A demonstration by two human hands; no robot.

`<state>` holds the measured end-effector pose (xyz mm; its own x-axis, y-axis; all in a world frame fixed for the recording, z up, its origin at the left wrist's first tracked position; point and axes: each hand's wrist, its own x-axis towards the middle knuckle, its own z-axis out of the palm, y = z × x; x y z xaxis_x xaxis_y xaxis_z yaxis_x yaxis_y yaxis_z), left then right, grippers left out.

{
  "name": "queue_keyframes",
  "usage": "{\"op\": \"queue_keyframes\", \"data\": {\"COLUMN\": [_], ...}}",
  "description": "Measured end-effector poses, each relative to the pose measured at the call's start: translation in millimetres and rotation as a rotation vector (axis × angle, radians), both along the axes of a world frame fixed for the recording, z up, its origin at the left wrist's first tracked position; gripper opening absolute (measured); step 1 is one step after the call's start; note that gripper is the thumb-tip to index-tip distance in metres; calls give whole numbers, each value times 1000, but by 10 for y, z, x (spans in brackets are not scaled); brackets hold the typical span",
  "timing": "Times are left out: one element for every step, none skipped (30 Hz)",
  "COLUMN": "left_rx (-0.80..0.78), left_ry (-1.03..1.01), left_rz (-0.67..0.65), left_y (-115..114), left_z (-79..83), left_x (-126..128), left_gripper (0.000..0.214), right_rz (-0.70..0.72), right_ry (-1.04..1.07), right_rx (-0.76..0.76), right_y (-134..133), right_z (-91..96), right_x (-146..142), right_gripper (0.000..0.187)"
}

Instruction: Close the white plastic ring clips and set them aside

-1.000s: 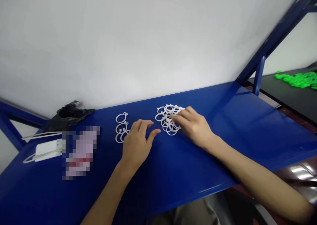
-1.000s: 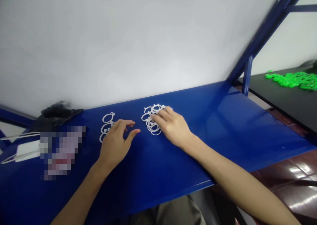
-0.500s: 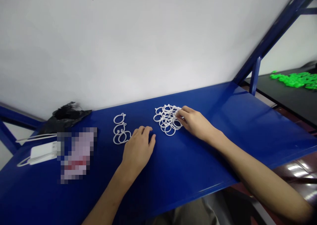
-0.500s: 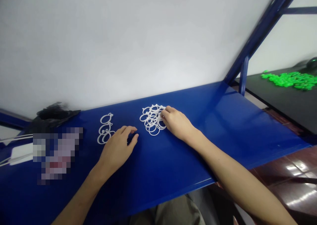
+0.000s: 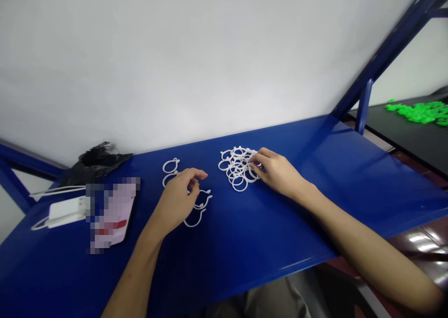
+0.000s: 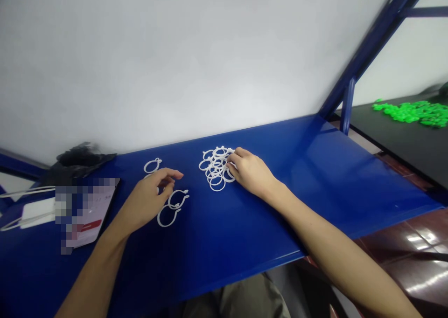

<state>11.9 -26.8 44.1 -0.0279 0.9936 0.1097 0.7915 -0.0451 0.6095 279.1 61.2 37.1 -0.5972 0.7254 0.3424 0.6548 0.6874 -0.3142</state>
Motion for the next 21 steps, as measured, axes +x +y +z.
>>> {"op": "queue_keyframes", "data": {"left_rx": [-18,-30,-33,-30,-22,-16,-11,-5,4,18,41,70,105,142,179,215,243,262,274,274,266], "left_ry": [53,107,159,208,253,292,325,350,369,379,383,376,356,323,279,226,169,110,56,7,-36], "left_rz": [-30,-58,-81,-97,-109,-120,-127,-129,-123,-107,-80,-40,6,43,67,70,51,15,-29,-69,-99], "left_y": [-4,-8,-9,-8,-5,1,9,17,26,33,38,41,40,34,26,14,-1,-16,-32,-46,-57], "left_z": [-19,-44,-71,-99,-124,-144,-159,-167,-168,-164,-156,-144,-130,-113,-96,-78,-61,-46,-32,-21,-12], "left_x": [-20,-35,-44,-48,-47,-41,-32,-21,-9,4,18,34,51,70,93,118,145,173,201,225,245], "left_gripper": [30,30,29,26,22,19,16,14,14,13,12,11,9,8,8,8,9,9,9,9,9], "right_rz": [1,3,5,9,20,37,59,88,124,166,209,247,280,301,310,307,297,283,272,265,265], "right_ry": [-1,0,3,8,16,25,32,36,35,29,21,14,10,9,12,21,35,55,80,110,143], "right_rx": [2,8,16,26,37,46,51,51,45,36,26,17,11,6,1,-6,-18,-34,-51,-69,-82], "right_y": [0,-2,-7,-16,-31,-53,-81,-116,-157,-201,-248,-294,-339,-380,-417,-448,-474,-494,-508,-517,-523], "right_z": [-4,-8,-12,-16,-18,-19,-21,-23,-28,-35,-46,-59,-74,-88,-102,-115,-125,-134,-142,-150,-159], "right_x": [-3,-7,-12,-21,-32,-47,-66,-90,-117,-147,-179,-211,-242,-270,-295,-316,-333,-345,-355,-361,-365], "right_gripper": [24,24,24,24,25,25,26,27,27,28,28,29,29,29,29,29,30,31,31,30,28]}}
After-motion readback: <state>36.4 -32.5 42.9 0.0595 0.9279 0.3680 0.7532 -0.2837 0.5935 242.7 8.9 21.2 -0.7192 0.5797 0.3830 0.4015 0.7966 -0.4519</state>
